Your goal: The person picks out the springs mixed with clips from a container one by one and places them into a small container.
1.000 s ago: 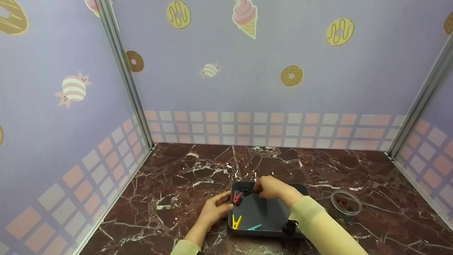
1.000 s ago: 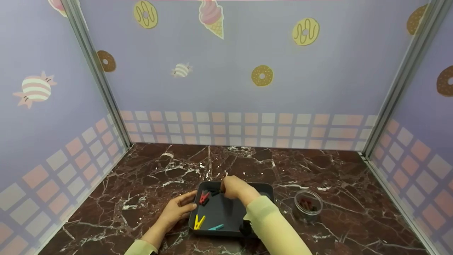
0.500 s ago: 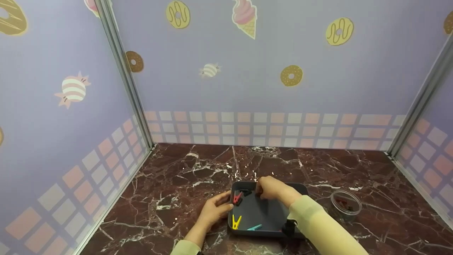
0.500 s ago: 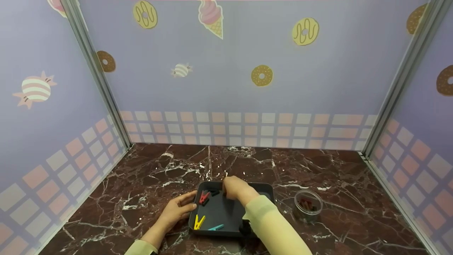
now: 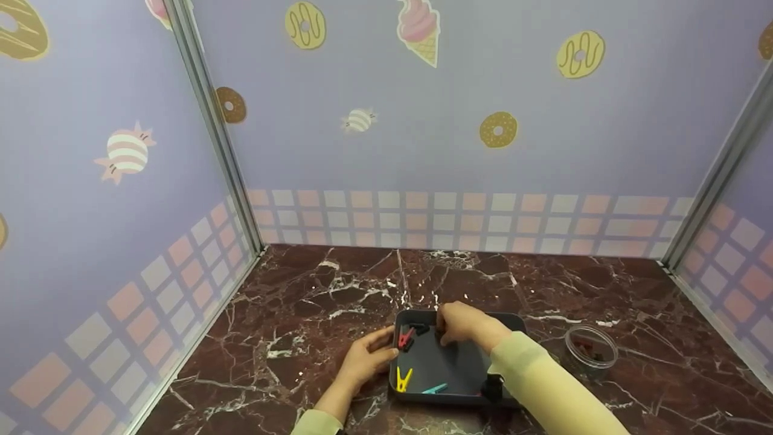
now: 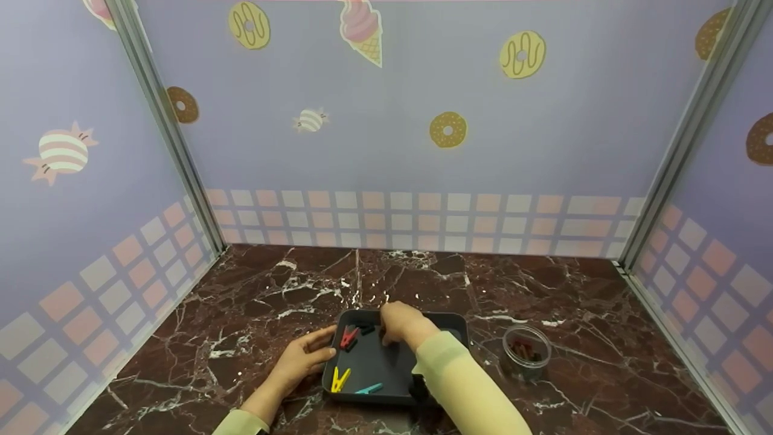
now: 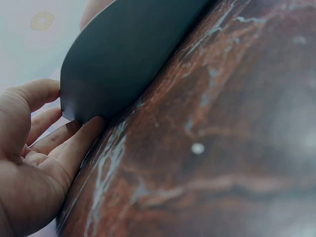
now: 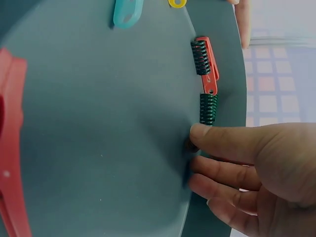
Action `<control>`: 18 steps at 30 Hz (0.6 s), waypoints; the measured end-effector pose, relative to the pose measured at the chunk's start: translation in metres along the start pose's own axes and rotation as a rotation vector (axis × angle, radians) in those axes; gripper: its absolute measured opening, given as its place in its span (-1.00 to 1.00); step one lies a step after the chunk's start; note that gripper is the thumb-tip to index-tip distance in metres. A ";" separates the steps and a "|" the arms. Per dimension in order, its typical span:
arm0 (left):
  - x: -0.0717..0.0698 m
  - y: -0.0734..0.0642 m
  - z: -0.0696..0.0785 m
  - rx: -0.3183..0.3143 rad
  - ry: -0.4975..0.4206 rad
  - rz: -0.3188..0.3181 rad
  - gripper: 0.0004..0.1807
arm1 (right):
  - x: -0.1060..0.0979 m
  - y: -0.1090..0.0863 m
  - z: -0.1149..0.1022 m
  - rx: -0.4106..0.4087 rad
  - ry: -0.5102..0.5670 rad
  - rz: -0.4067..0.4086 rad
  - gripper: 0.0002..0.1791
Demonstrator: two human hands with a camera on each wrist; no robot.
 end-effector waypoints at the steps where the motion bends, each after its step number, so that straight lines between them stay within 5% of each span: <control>1: 0.000 0.000 0.000 0.001 -0.002 0.000 -0.35 | 0.000 0.000 0.000 -0.007 -0.010 0.000 -0.75; 8: 0.001 0.000 0.000 -0.005 -0.014 0.002 -0.35 | 0.002 0.000 -0.002 -0.067 -0.064 -0.002 -0.87; 18: 0.000 0.001 0.000 -0.007 -0.016 0.002 -0.34 | -0.002 -0.006 0.003 -0.063 -0.010 -0.021 -0.86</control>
Point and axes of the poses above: each hand's wrist, its own y-axis towards the middle knuckle, its own x-axis out of the palm, z = x × y, the point moved 7 cm from there along y, towards the middle knuckle, and after that the axes turned 7 degrees about -y, right-handed, at the moved point
